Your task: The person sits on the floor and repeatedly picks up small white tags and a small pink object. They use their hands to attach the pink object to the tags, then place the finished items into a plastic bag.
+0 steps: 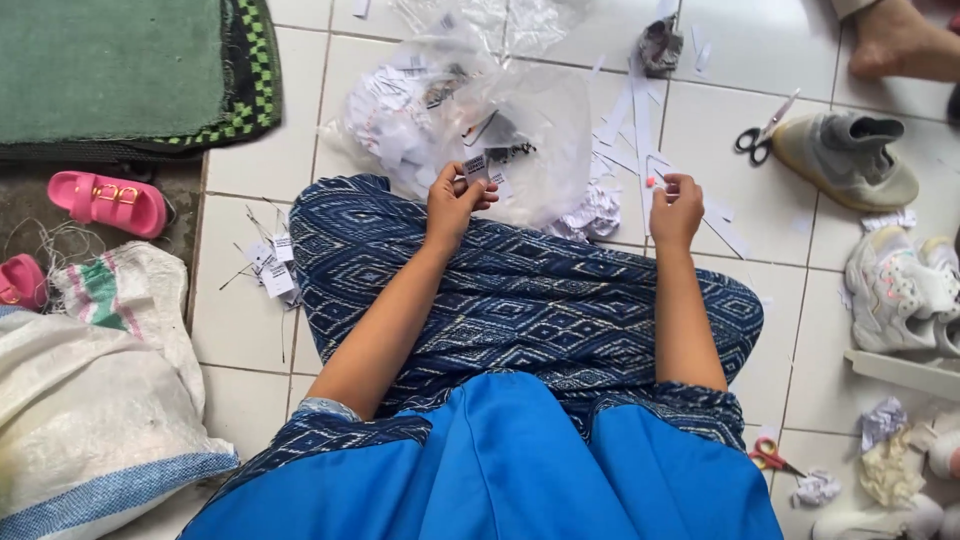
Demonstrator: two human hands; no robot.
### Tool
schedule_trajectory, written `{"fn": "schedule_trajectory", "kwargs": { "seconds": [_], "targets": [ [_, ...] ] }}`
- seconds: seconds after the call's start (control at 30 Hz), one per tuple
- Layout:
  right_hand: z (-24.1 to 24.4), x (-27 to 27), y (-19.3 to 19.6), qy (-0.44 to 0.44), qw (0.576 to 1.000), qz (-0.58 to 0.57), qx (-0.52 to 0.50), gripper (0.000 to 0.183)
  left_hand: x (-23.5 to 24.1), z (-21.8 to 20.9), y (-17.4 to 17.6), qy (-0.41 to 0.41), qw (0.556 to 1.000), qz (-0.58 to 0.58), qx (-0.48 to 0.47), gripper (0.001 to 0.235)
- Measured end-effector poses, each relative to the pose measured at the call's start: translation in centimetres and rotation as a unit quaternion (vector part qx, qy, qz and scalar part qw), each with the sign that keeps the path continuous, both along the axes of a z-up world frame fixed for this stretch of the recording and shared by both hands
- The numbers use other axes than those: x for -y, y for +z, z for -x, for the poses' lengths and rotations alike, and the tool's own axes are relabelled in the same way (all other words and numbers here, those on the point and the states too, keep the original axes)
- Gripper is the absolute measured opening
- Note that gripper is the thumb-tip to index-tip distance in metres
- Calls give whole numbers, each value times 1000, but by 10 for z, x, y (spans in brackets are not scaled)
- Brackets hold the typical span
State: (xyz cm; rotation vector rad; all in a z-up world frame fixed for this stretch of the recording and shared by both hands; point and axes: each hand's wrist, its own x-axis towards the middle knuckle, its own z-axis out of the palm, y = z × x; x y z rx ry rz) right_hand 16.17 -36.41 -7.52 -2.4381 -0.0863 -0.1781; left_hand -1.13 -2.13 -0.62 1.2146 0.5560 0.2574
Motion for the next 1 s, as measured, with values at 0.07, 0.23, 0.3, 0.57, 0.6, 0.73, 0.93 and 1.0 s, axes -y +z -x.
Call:
{"fn": "schedule_trajectory", "kwargs": {
  "seconds": [0.07, 0.23, 0.3, 0.57, 0.6, 0.73, 0.93, 1.0],
  "targets": [
    [-23, 51, -82, -56, 997, 48, -36, 22, 8, -3, 4, -39, 999, -11, -3, 14],
    [-14, 15, -93, -72, 992, 81, -63, 33, 35, -8, 16, -132, 990, -37, -12, 13],
    [-2, -28, -40, -55, 990, 127, -28, 42, 46, -14, 20, -144, 989, -22, -4, 13],
    [-9, -23, -69, -2, 975, 220, 21, 23, 65, -22, 68, -179, 982, -28, 54, 15],
    [-11, -23, -71, -10, 980, 196, 27, 17, 66, -24, 78, -187, 980, -26, 64, 17],
    [-6, -23, -69, -18, 982, 187, 32, 15, 70, -36, 62, -201, 976, -37, 76, 20],
    [-1, -23, -69, -26, 977, 209, 23, 16, 75, -33, 85, -211, 973, -22, 95, 26],
    [-1, -28, -61, -42, 985, 169, 5, 17, 76, -32, 85, -205, 974, -18, 97, 23]
  ]
}}
